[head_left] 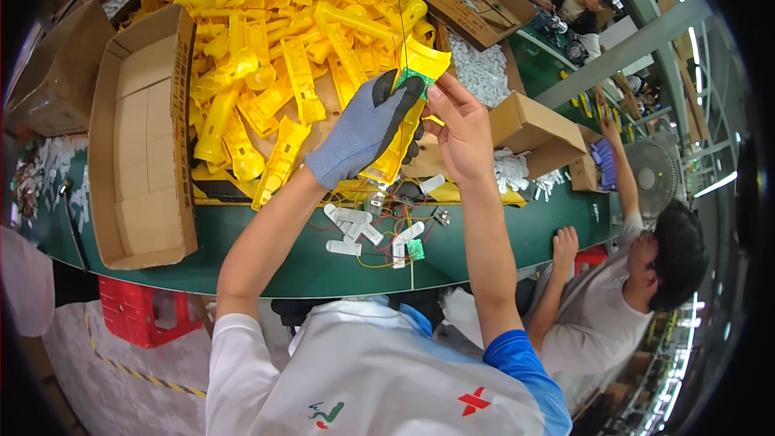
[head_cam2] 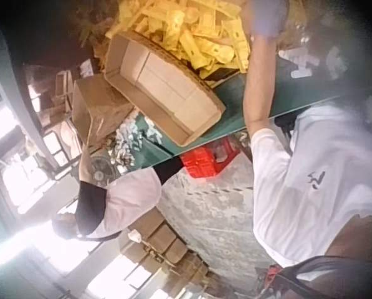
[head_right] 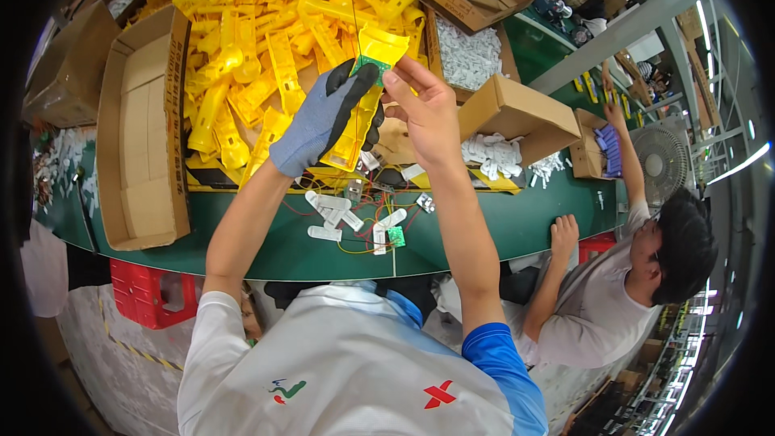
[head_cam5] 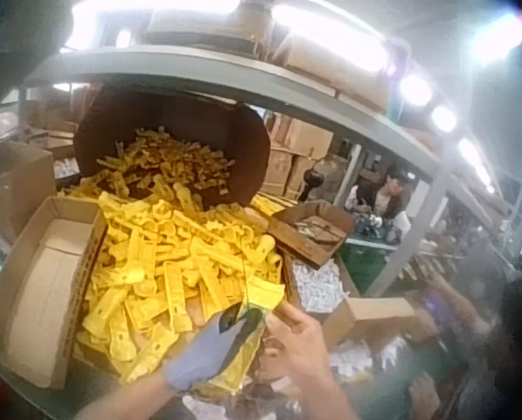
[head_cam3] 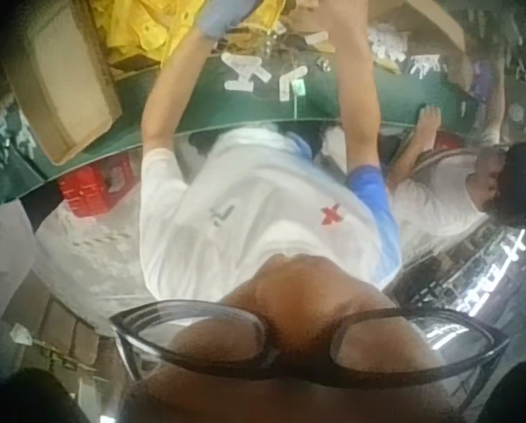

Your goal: The person assembles flashlights on a workbench by fitting wired circuit boards and white plastic parts into yellow plastic flashlight casings by hand.

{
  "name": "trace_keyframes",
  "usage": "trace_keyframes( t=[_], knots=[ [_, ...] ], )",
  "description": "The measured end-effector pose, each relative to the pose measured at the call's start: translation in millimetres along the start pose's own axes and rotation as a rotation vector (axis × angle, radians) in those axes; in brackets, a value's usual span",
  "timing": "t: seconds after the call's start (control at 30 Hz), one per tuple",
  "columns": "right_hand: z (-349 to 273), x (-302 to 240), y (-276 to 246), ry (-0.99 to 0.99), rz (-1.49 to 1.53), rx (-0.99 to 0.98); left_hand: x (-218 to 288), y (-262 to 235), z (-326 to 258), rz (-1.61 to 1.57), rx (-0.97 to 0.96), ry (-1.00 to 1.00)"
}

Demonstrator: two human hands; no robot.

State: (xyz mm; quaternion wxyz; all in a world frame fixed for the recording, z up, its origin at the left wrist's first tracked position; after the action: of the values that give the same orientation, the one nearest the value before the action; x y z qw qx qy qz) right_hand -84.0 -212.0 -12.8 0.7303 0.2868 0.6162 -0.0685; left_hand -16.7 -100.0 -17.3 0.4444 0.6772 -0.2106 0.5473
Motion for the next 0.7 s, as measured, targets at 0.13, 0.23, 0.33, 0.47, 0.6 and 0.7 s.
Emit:
trace_keyframes(
  t=[0.13,0.23,0.33,0.47,0.6,0.7],
  knots=[
    [-20,1,-11,0.025,0.021,0.086,-21,10,-3,-0.088,0.001,0.016],
    [-34,6,-10,-0.021,-0.019,0.052,-36,13,-16,-0.039,0.102,0.089],
    [-65,20,-17,0.013,-0.144,0.046,-53,18,-48,0.167,0.213,0.169],
    [-144,53,-20,0.136,-0.008,0.127,-99,29,-122,0.195,0.275,0.048],
    [-165,59,-50,0.186,-0.106,0.079,-147,23,-146,-0.082,0.185,-0.339],
    [-168,61,-103,0.088,-0.383,0.208,-172,3,-162,-0.252,0.300,-0.361]
  ],
)
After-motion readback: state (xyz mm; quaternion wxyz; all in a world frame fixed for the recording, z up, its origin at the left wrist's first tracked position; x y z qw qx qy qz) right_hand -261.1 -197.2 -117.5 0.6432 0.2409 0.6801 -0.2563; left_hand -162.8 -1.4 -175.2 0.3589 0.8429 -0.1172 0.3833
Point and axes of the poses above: each hand's wrist, its own z-axis towards the middle knuckle, its own y-axis out of the palm, x = y × z, the point moved 6 cm from there along z, towards the middle knuckle, and after that the axes turned 8 degrees about z, right-handed, at the moved point
